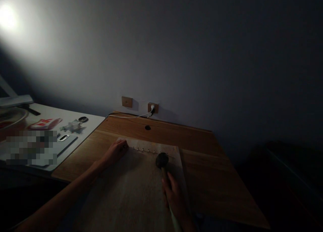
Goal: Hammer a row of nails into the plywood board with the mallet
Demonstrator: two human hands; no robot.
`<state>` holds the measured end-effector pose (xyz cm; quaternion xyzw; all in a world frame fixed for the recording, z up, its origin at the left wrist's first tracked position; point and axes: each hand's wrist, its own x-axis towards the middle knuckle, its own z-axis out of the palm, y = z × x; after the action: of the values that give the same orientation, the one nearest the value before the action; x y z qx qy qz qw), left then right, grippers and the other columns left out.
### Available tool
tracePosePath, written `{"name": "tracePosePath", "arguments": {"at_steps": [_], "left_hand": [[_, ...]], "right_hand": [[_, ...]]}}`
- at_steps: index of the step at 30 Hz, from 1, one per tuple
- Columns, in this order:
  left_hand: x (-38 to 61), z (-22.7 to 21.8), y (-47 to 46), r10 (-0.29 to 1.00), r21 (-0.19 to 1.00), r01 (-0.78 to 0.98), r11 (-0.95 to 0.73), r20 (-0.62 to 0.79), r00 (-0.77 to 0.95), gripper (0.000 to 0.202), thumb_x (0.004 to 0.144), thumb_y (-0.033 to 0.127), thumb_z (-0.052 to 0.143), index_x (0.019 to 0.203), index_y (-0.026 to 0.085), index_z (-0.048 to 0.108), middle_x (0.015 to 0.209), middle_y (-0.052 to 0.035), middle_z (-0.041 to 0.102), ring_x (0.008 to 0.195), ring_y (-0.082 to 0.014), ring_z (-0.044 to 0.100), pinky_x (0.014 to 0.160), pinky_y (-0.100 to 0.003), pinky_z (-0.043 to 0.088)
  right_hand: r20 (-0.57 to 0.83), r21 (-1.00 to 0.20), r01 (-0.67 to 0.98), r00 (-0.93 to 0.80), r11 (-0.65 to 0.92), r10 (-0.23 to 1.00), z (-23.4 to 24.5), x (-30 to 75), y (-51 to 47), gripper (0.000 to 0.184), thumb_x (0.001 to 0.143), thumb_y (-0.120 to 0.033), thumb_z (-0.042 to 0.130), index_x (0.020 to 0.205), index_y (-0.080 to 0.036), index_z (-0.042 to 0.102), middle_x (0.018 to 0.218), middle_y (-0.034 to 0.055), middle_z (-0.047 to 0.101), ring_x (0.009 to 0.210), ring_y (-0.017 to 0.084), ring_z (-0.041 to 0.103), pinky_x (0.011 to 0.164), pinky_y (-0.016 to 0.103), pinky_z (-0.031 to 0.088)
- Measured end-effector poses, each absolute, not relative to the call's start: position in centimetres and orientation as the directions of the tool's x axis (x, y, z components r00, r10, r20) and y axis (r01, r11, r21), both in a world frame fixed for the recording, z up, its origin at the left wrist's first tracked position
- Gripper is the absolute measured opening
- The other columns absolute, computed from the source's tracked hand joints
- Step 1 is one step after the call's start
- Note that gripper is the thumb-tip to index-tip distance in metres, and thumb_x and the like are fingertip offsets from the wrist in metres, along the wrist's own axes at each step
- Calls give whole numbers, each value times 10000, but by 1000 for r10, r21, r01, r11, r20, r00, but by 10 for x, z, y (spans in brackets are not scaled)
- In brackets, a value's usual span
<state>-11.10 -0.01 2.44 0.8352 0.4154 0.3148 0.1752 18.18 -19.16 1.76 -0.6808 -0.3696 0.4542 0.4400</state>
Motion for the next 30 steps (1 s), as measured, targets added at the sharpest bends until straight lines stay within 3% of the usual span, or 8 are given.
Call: {"name": "tracePosePath", "arguments": {"at_steps": [7, 15, 21, 30], "left_hand": [[-107, 24, 4, 837, 630, 556, -543, 349, 422, 91, 786, 128, 527, 810, 182, 596, 769, -17, 639, 685, -147, 583, 665, -244, 466], [-109, 18, 6, 877, 690, 544, -477, 330, 351, 251, 787, 181, 552, 1024, 182, 637, 819, -20, 721, 710, -163, 670, 687, -256, 511], [-109, 20, 3, 893, 721, 537, -438, 279, 354, 299, 804, 155, 537, 1090, 177, 624, 862, -28, 753, 753, -166, 699, 743, -269, 524], [-111, 13, 5, 866, 731, 472, -493, 361, 345, 282, 846, 177, 590, 1118, 154, 659, 848, -49, 744, 734, -176, 692, 693, -246, 523]], "right_hand": [[-333, -926, 68, 319, -372, 887, 21, 179, -191, 827, 690, -721, 675, 1293, -168, 558, 601, -79, 528, 385, 96, 432, 346, 221, 337], [-330, -932, 71, 240, -356, 913, 44, 162, -181, 694, 712, -692, 673, 1171, -176, 610, 597, -85, 495, 363, 76, 406, 326, 206, 313], [-205, -974, 108, -34, -200, 978, 67, 112, -136, 404, 833, -610, 574, 892, -212, 542, 607, -98, 472, 346, 49, 383, 305, 179, 286], [-160, -980, 143, -126, -142, 979, 63, 69, -93, 316, 864, -538, 536, 851, -224, 503, 571, -116, 459, 312, 47, 390, 285, 177, 291]]}}
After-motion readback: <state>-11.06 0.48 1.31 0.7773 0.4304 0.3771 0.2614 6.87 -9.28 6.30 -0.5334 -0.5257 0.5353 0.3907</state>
